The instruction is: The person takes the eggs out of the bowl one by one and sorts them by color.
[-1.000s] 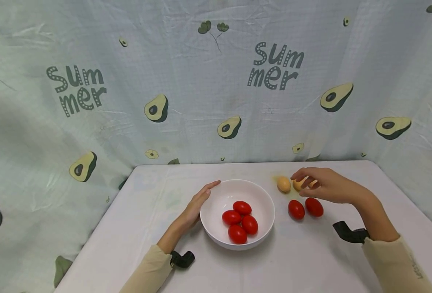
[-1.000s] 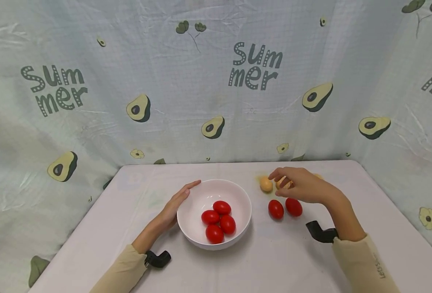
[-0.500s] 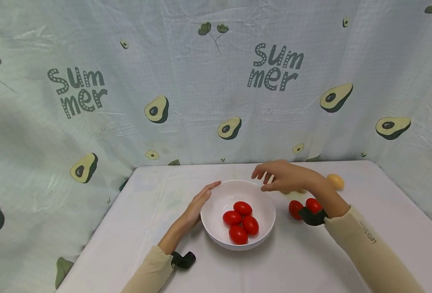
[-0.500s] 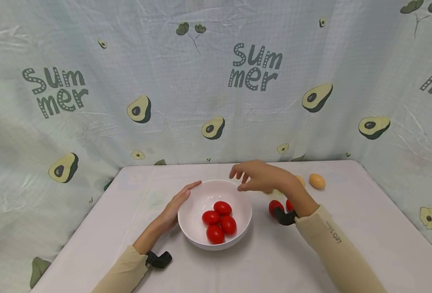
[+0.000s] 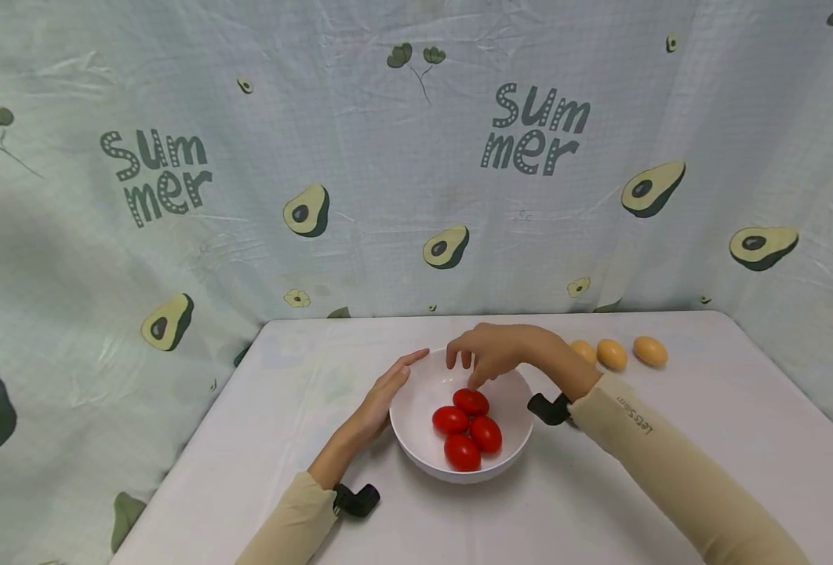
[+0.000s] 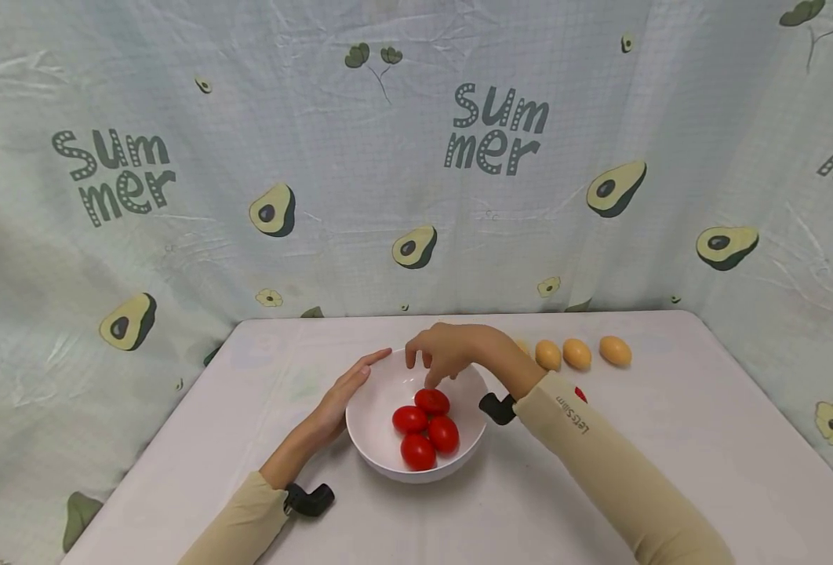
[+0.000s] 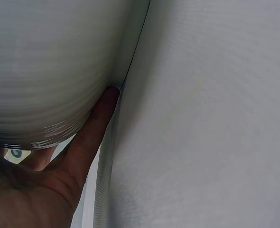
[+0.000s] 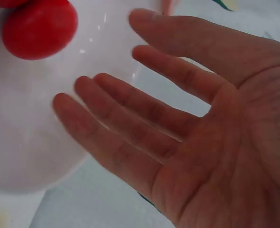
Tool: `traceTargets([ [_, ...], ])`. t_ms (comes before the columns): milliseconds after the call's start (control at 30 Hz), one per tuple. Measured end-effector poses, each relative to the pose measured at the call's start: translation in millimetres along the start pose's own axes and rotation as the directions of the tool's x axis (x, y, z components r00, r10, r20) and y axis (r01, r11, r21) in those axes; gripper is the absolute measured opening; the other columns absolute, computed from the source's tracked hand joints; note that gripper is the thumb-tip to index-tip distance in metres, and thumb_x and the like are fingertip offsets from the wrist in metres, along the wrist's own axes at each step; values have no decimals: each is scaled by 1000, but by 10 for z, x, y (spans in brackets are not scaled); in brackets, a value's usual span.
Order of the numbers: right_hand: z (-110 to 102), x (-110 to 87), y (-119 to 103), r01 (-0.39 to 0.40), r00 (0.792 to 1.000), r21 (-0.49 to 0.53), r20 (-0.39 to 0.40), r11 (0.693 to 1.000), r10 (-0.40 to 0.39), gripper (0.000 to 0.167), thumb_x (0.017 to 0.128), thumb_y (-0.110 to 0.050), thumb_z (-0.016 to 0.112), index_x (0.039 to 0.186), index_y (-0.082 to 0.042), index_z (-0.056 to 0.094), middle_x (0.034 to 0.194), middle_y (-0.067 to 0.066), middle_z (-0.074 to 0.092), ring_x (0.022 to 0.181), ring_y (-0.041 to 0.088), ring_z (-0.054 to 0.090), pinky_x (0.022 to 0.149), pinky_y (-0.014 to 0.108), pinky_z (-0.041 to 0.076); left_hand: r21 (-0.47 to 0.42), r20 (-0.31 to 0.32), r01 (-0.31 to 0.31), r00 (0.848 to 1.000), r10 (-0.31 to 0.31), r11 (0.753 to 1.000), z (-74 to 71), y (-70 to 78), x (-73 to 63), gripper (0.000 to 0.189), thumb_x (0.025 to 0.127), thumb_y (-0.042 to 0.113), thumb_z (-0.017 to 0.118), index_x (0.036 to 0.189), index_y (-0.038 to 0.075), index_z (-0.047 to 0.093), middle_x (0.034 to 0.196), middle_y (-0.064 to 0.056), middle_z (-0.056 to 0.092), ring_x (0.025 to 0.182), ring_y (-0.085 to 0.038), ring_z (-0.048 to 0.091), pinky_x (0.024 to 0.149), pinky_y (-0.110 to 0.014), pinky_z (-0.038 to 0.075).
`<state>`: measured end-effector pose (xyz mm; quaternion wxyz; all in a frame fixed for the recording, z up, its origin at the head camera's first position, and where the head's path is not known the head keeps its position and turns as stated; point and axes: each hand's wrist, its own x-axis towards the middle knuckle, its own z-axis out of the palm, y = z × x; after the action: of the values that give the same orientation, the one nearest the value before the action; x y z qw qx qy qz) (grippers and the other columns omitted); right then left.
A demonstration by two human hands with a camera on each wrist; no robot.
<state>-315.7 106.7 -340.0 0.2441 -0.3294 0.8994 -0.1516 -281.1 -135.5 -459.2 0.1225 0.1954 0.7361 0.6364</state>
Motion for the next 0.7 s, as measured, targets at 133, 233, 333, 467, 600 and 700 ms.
traceTargets([
  [133,55,115,-45,-95,993,8,76,995,94,41,88,-12,78,127,-21,68,120,9,68,97,21,65,79,38,65,-12,6,-15,1000,15,1000,-2,2,-1,50,114,25,22,162,15,33,171,-10,27,157,-35,28,127,-55,29],
  [233,99,181,-65,-154,981,7,121,988,152,41,86,-10,79,123,-23,68,114,5,68,100,21,64,79,38,65,-6,8,-18,1000,18,1000,1,5,-4,51,114,25,22,162,15,33,171,-10,26,157,-36,27,127,-55,28],
  [333,136,231,-69,-214,965,3,154,977,211,38,84,-7,80,116,-25,70,110,1,67,102,21,63,78,38,65,-3,15,-22,1000,23,1000,0,-1,-7,51,114,27,23,162,13,32,172,-10,25,157,-36,26,127,-55,29],
  [467,168,275,-63,-267,948,6,179,964,262,36,84,-3,80,107,-28,70,110,1,65,98,23,66,79,38,65,-4,18,-27,999,27,1000,-1,-10,-5,52,114,28,23,162,13,31,171,-9,26,157,-35,29,126,-52,31],
  [600,189,316,-73,-284,942,24,196,959,274,37,84,-1,80,107,-28,70,112,1,64,94,24,69,80,38,65,-2,15,-28,1000,28,1000,-5,-19,-1,51,114,28,23,162,15,32,171,-9,26,156,-34,31,125,-48,35],
  [700,202,353,-92,-273,943,41,210,961,259,39,84,0,79,109,-29,70,114,2,64,94,24,69,81,39,65,8,10,-28,1000,28,1000,-11,-25,-8,51,114,28,23,162,15,32,171,-10,26,157,-36,29,125,-48,35],
])
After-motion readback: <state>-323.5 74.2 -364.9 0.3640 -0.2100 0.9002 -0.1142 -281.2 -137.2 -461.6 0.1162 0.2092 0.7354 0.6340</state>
